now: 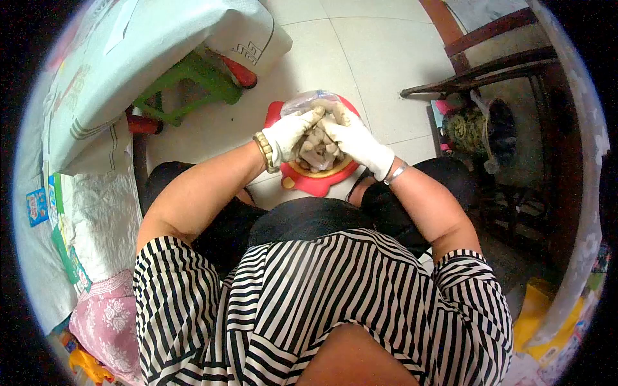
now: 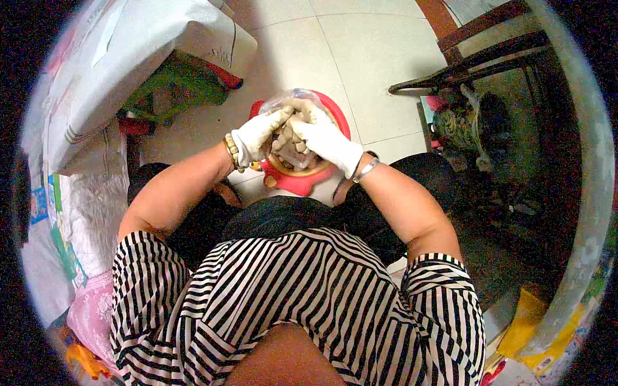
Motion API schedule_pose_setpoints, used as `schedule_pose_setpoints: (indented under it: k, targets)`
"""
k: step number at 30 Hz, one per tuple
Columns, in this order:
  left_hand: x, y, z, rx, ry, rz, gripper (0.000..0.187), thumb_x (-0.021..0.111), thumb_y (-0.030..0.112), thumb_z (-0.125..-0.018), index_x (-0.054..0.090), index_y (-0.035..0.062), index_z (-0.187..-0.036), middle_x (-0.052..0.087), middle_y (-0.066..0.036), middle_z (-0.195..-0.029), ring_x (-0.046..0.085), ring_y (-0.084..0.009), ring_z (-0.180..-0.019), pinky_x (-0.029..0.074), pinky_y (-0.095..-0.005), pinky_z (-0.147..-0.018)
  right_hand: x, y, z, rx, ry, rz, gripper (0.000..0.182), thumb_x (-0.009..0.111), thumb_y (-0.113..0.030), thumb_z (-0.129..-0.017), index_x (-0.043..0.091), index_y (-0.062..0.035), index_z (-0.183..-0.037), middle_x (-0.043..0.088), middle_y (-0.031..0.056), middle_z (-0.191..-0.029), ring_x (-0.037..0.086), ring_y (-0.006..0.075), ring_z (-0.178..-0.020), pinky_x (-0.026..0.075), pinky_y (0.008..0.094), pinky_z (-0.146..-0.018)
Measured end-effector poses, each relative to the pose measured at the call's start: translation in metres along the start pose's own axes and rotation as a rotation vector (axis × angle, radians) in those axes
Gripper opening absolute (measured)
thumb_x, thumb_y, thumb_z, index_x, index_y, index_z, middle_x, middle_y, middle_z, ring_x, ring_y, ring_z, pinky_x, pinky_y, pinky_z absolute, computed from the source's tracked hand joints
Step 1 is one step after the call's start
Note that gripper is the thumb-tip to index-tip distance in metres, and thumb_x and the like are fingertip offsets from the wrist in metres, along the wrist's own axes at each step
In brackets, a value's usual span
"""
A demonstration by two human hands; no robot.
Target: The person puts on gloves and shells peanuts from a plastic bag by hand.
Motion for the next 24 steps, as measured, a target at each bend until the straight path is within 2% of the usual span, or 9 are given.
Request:
schedule_pose_setpoints:
  k: [1,5,7,8,11,14,16,23,24]
  targets:
    - [0.001,0.0,0.002,-0.009,-0.003,0.016,0.03,0.048,0.04,-0.093,0.058,0.0134,-0.104,0.063,0.0,-0.074,0.053,-0.007,-0.048,0.04,-0.0186,-0.038,0.001,-0.002,0.001,-0.01,-0.011,-0.069,0.034,0.043,-0.014,-0.094,0.041,-0.0038,-0.127,0.06,0.0006,-0.084,0.052,0.0051,-0.059,0.042,0.0174,-0.05]
    - [-0.008,-0.003,-0.015,0.011,-0.09,0.054,0.032,0.046,0.04,-0.094,0.058,0.0114,-0.104,0.065,-0.002,-0.075,0.058,-0.0099,-0.053,0.046,-0.0208,-0.041,-0.003,0.0,0.0,-0.036,-0.007,-0.215,0.033,0.045,-0.013,-0.094,0.043,-0.0029,-0.125,0.062,0.0025,-0.089,0.056,0.0059,-0.063,0.044,0.0178,-0.051]
    - [-0.021,-0.009,-0.029,0.021,-0.211,0.138,0.034,0.044,0.039,-0.095,0.058,0.0095,-0.105,0.066,-0.004,-0.079,0.062,-0.0124,-0.061,0.052,-0.0228,-0.05,0.0,0.002,0.001,-0.045,-0.058,-0.595,0.032,0.044,-0.009,-0.094,0.043,-0.0011,-0.125,0.056,0.0109,-0.115,0.061,0.0172,-0.095,0.052,0.0279,-0.08]
    - [-0.022,-0.008,-0.029,0.021,-0.211,0.138,0.034,0.044,0.039,-0.095,0.058,0.0095,-0.105,0.066,-0.004,-0.079,0.062,-0.0124,-0.061,0.052,-0.0228,-0.05,-0.003,0.005,0.0,-0.044,-0.058,-0.595,0.032,0.044,-0.009,-0.094,0.043,-0.0011,-0.125,0.056,0.0109,-0.115,0.061,0.0172,-0.095,0.052,0.0279,-0.08]
    - [-0.019,-0.004,-0.026,0.067,-0.261,0.115,0.034,0.046,0.037,-0.094,0.058,0.0081,-0.106,0.066,-0.006,-0.084,0.064,-0.014,-0.07,0.054,-0.0236,-0.058,-0.011,0.013,-0.004,-0.008,-0.06,-0.468,0.032,0.044,-0.011,-0.094,0.044,-0.0009,-0.125,0.057,0.011,-0.113,0.062,0.0172,-0.094,0.052,0.029,-0.081]
    - [-0.027,-0.007,-0.026,0.074,-0.071,0.085,0.032,0.048,0.035,-0.094,0.058,0.0074,-0.108,0.066,-0.006,-0.086,0.064,-0.0128,-0.074,0.054,-0.0235,-0.063,-0.013,0.016,-0.004,0.054,-0.015,-0.319,0.033,0.046,-0.012,-0.094,0.044,-0.0002,-0.125,0.059,0.0102,-0.11,0.06,0.0167,-0.096,0.051,0.0289,-0.082]
    - [-0.039,-0.014,-0.036,0.08,-0.026,0.081,0.026,0.051,0.03,-0.093,0.056,0.0079,-0.105,0.062,-0.002,-0.078,0.059,-0.0088,-0.059,0.049,-0.0191,-0.045,-0.011,0.008,0.002,0.097,0.037,-0.002,0.031,0.046,-0.015,-0.093,0.048,-0.0039,-0.122,0.059,0.005,-0.104,0.058,0.0076,-0.084,0.049,0.0218,-0.063]
    - [-0.029,-0.005,-0.013,0.019,0.048,-0.076,0.026,0.057,0.035,-0.09,0.059,0.0098,-0.093,0.061,0.0,-0.069,0.052,-0.0074,-0.048,0.043,-0.0182,-0.042,-0.002,0.003,0.003,0.047,0.012,0.026,0.031,0.047,-0.014,-0.092,0.048,-0.0022,-0.121,0.059,0.0061,-0.107,0.057,0.0117,-0.091,0.047,0.0233,-0.075]
    - [-0.033,-0.008,-0.018,0.006,0.023,-0.161,0.03,0.056,0.041,-0.089,0.058,0.0113,-0.086,0.055,0.003,-0.061,0.044,-0.0065,-0.043,0.034,-0.0195,-0.038,0.0,0.0,0.004,0.026,-0.03,0.023,0.03,0.048,-0.012,-0.091,0.049,-0.0021,-0.119,0.059,0.0063,-0.107,0.057,0.0125,-0.091,0.046,0.0241,-0.077]
Point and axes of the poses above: each hand's wrist, its own z-axis away from the middle knuckle, its own x-axis out of the palm, y = z × x, the point moved 5 cm from there along -z, towards the middle knuckle
